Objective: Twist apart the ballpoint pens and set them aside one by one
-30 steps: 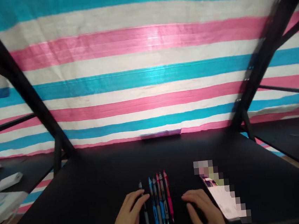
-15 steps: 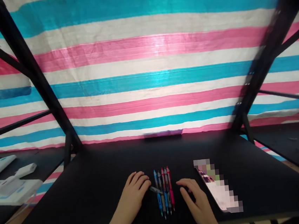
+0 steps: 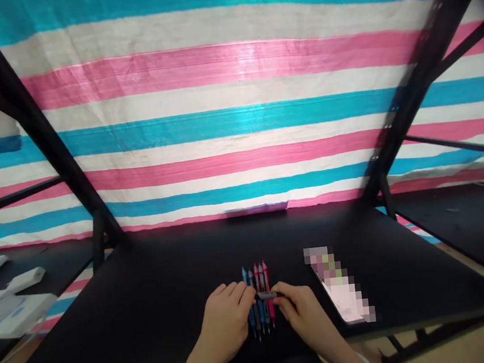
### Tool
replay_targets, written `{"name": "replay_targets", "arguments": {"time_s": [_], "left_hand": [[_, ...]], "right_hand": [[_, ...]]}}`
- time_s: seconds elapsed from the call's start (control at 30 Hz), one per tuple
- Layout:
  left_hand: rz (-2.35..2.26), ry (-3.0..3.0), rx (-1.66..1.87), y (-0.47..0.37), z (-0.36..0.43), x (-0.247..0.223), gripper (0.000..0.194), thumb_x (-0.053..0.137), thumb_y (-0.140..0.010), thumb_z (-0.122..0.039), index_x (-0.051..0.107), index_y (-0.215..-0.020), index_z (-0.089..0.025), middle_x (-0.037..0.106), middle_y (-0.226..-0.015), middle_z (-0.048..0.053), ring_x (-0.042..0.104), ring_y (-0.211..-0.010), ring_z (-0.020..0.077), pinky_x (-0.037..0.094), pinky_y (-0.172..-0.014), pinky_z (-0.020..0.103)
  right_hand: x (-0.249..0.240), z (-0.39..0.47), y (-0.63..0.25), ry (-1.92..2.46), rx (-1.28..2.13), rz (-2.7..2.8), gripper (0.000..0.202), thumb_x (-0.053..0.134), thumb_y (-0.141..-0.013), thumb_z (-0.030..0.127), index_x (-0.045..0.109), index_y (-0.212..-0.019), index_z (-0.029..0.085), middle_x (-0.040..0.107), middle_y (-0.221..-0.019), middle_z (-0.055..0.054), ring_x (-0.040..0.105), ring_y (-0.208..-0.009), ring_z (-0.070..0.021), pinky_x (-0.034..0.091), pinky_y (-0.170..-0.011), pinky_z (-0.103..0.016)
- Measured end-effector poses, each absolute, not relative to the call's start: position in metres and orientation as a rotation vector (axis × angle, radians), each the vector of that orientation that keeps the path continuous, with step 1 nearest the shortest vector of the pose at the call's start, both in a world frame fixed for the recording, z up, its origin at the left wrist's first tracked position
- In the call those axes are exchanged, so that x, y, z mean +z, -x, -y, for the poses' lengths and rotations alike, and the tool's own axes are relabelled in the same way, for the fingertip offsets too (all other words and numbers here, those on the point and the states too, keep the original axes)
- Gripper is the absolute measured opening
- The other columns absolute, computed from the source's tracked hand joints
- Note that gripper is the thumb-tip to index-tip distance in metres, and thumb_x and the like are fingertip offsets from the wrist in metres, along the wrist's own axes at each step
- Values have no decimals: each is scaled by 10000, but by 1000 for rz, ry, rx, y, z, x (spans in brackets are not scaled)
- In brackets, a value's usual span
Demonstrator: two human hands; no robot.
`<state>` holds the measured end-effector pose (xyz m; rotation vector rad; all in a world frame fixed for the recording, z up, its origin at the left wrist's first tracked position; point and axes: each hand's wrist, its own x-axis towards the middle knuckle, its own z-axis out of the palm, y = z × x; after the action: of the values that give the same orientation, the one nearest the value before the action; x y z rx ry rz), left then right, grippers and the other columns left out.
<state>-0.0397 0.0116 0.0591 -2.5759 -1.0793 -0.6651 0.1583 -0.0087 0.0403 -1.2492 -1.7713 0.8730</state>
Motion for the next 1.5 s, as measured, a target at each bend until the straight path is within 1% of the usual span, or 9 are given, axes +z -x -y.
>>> {"name": "replay_targets", "arguments": {"time_s": [0.23,0.43,0.53,0.77,0.9,1.03,1.17,1.3,1.5], "left_hand": [[1458,2741,-1357,51,-12,56,265,596,-919,-255,651,-1177,-239,729,-1041,75,680,-950,241,564,-820,391],[2249,2262,-2584,47,-1,21,159,755,-798,-328,715,-884,-199,764,-956,62,720,-776,191,590,-738,298],[2278,1993,-2838,43,-1,9,221,806,-741,-318,727,-908,-197,776,-933,62,711,-759,176,578,-744,285],[2296,1571,-3086,40,-5,1,284,884,-610,-337,724,-786,-183,776,-830,56,707,-753,180,573,-695,260],[2291,1548,-3150,41,-6,-4,296,900,-597,-337,733,-787,-184,778,-840,55,711,-775,176,572,-716,247],[2280,1501,-3198,42,-8,-6,312,918,-573,-324,734,-785,-186,779,-829,49,715,-770,174,572,-712,237],[2296,1532,-3173,43,-8,-7,307,913,-590,-328,737,-794,-180,780,-851,58,714,-758,170,574,-721,241],[2284,1563,-3164,44,-7,-9,299,905,-607,-330,736,-806,-187,778,-877,59,718,-799,182,574,-735,245],[2318,1578,-3095,42,-7,-10,308,904,-607,-341,735,-815,-191,769,-855,52,707,-808,176,560,-755,236]], "right_hand": [[34,7,-170,1275,881,1696,287,511,-943,225,613,-676,200,549,-574,37,532,-545,-140,364,-558,-240],[20,5,-171,1250,1029,1566,212,570,-942,334,700,-879,178,642,-643,8,604,-599,-158,434,-583,-243],[13,4,-164,1204,1127,1409,373,562,-954,451,673,-743,163,633,-594,-2,561,-526,-136,419,-534,-238],[-3,-2,-156,1147,1161,1255,397,677,-857,545,663,-990,171,696,-754,-33,611,-628,-155,459,-575,-248],[-9,-3,-156,1135,1200,1205,434,600,-910,563,631,-732,168,623,-583,-8,485,-477,-102,353,-467,-225],[-12,-3,-156,1128,1195,1159,374,680,-862,547,671,-901,175,655,-692,-15,493,-526,-105,342,-465,-216],[-14,-3,-156,1127,1207,1133,393,643,-896,537,636,-767,166,590,-592,7,439,-479,-86,292,-432,-205],[-14,-3,-155,1114,1213,1114,369,671,-879,523,674,-955,161,646,-666,-20,489,-522,-108,321,-433,-198],[-17,0,-154,1129,1173,1065,284,763,-820,426,705,-868,152,648,-625,-16,516,-521,-109,361,-470,-206]]}}
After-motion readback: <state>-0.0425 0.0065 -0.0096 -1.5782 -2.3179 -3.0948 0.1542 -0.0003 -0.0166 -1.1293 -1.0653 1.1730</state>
